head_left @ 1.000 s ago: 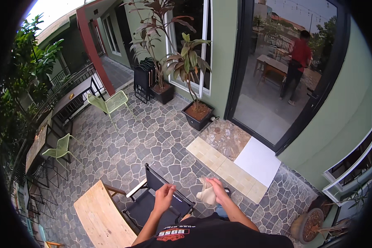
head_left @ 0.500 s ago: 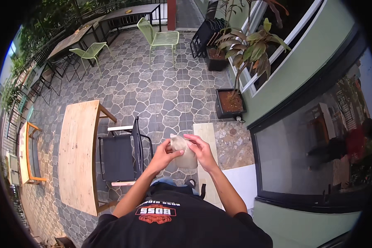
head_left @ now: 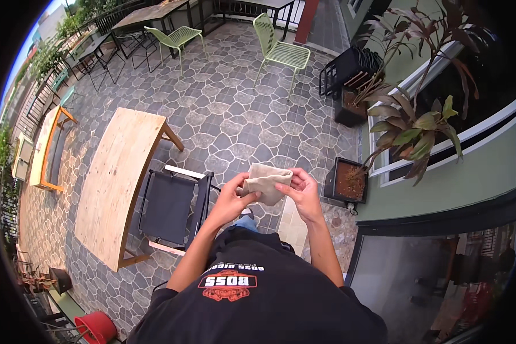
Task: Repairing a folding chair by cleaning and fitting a wooden armrest component.
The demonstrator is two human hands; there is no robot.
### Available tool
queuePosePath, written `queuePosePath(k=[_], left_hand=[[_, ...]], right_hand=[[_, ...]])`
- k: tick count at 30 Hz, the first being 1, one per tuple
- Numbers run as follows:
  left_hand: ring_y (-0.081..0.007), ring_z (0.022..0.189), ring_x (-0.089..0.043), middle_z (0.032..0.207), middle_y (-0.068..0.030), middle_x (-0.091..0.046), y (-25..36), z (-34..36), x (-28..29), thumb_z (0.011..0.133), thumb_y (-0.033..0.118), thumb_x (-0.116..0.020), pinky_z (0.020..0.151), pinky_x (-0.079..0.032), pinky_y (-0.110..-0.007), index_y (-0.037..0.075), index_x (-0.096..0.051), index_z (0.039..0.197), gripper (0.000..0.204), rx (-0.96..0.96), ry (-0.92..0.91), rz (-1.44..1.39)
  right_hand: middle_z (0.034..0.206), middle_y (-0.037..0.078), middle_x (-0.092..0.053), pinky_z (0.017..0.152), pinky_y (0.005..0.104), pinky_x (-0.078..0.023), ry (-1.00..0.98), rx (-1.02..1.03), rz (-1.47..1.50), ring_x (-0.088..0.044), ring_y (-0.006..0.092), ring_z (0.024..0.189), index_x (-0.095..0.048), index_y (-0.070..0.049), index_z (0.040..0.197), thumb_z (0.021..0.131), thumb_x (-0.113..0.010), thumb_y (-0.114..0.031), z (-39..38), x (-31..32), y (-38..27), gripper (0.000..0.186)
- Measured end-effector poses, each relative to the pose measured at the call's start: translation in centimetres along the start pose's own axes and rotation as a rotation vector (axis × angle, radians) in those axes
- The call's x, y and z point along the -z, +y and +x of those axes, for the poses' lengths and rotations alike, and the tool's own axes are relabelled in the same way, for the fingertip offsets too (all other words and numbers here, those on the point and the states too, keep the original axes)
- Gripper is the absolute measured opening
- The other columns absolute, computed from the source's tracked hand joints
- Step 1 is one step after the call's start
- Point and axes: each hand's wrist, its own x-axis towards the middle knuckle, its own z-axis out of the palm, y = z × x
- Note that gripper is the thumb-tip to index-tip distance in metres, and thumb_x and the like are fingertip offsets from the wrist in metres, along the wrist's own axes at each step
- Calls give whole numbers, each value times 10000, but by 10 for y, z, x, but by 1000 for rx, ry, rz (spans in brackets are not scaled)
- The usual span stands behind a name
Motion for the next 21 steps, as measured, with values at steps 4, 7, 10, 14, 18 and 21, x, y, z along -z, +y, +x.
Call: queuePosePath(k=[4,7,10,14,18,21], left_hand=[[-166,1103,-646,1192,-63,-680,37,67,9,828,16,-791,927,-531,-353,26,-591,1264,480,-62,-136,101],[-188,1068,-669,1127,-80,-700,65,104,-2,833,38,-779,894,-535,-345,36,-623,1208,406,-178,-28,-27],[-205,1059,-685,1108,-93,-711,77,159,0,826,31,-774,883,-539,-344,36,-648,1166,362,-294,15,73],[-228,1055,-697,1118,-104,-713,74,219,3,805,-12,-769,881,-545,-355,28,-671,1118,331,-353,24,399],[-261,1003,-704,1062,-114,-707,65,270,-10,808,-23,-735,845,-545,-375,30,-682,1081,283,-423,136,499],[-286,984,-702,1022,-134,-693,65,285,-2,826,-20,-695,826,-540,-400,29,-679,1080,260,-451,238,641]], right_hand=[[1160,113,-711,933,293,-535,82,39,-87,-674,145,1068,-587,-24,1219,937,-735,-31,50,12,-22,319],[1147,113,-714,915,289,-544,61,47,-71,-677,140,1052,-585,-26,1219,946,-731,-48,81,16,-56,310],[1126,118,-718,882,296,-560,-49,57,-243,-686,148,1028,-582,-29,1222,952,-727,-59,131,50,-63,308],[1085,125,-725,837,323,-583,-260,104,-520,-708,172,980,-594,-20,1202,938,-737,-65,206,93,-68,303],[1037,126,-726,822,343,-598,-485,144,-749,-722,186,945,-627,-5,1126,912,-759,-77,276,128,-81,261],[1006,124,-725,810,347,-607,-652,243,-841,-728,190,918,-644,3,1054,896,-774,-86,328,127,-78,223]])
